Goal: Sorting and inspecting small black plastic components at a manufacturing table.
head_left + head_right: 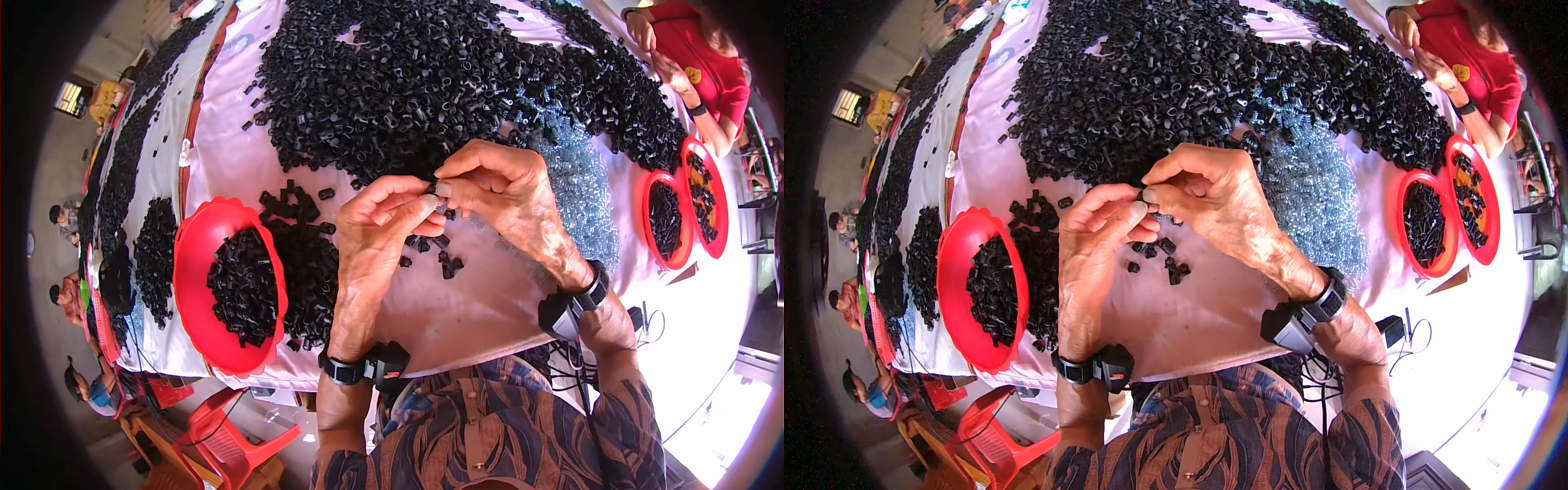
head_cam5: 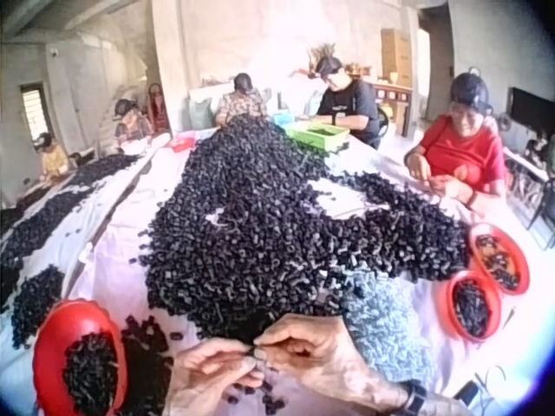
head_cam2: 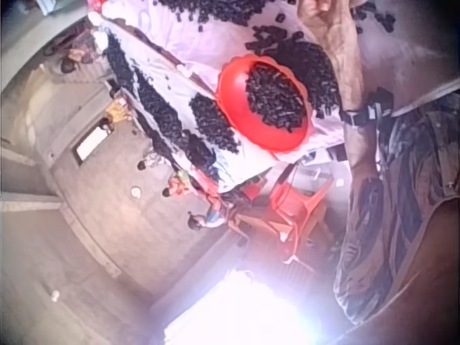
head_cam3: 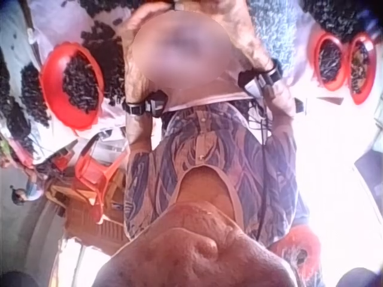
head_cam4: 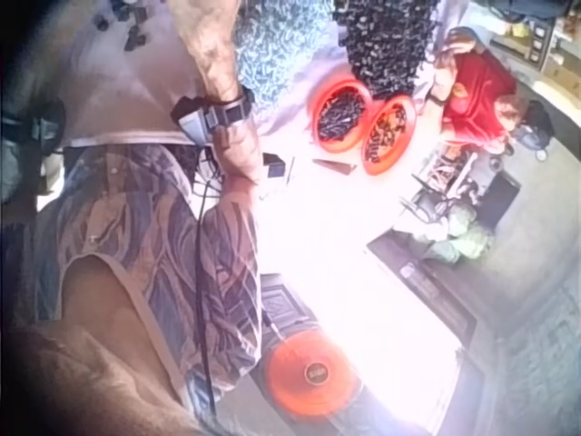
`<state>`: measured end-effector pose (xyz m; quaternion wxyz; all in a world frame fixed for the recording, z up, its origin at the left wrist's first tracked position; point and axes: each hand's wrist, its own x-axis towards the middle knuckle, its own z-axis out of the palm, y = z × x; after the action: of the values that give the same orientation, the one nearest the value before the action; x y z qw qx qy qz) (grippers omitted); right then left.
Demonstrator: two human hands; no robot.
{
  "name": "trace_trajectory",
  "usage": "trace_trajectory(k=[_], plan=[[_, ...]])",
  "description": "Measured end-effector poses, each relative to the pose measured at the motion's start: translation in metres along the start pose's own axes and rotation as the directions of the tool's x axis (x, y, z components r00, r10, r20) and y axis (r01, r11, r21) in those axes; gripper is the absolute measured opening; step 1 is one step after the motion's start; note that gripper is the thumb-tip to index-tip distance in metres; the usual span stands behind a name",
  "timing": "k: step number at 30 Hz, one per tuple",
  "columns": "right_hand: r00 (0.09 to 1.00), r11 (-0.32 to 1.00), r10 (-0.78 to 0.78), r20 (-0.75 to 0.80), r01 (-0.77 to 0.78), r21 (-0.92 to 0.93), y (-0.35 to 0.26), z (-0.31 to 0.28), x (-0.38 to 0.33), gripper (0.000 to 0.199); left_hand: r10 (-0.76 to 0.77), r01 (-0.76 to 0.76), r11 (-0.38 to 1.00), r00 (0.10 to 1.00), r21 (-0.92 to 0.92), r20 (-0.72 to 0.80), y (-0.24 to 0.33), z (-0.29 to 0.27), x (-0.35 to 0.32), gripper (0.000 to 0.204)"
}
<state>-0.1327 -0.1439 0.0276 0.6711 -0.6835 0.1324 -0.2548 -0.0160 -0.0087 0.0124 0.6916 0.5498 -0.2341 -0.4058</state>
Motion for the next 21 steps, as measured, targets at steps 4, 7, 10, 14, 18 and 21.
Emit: trace_trajectory(k=[4,7,10,14,18,21], plan=[[0.999,1.000,0.015,-0.048,-0.015,0.010,0.001,0.003,-0.002,0.009,0.050,-0.050,0.999,0.999,-0.018,-0.006,-0.002,0.000,-0.001,0.016],[0.996,0.998,-0.070,-0.062,0.070,-0.003,0.008,0.005,-0.003,0.009,0.036,-0.037,0.999,0.999,-0.031,-0.010,-0.004,-0.001,-0.002,0.018],[0.991,0.991,-0.125,-0.044,0.123,-0.046,0.008,0.007,-0.002,0.007,0.076,-0.074,0.992,0.997,-0.098,0.013,-0.003,-0.001,-0.001,0.015],[0.968,0.961,-0.252,0.007,0.251,-0.119,0.014,0.008,0.000,0.006,0.074,-0.076,0.994,0.997,-0.073,-0.024,-0.002,-0.001,-0.001,0.013],[0.944,0.898,-0.328,0.035,0.323,-0.298,0.011,0.007,0.001,0.008,0.133,-0.134,0.991,0.990,-0.007,-0.036,-0.006,-0.002,0.001,0.015],[0.941,0.895,-0.336,-0.021,0.313,-0.317,0.013,0.008,0.003,0.010,0.159,-0.159,0.987,0.982,0.008,-0.106,-0.001,-0.001,0.001,0.018]])
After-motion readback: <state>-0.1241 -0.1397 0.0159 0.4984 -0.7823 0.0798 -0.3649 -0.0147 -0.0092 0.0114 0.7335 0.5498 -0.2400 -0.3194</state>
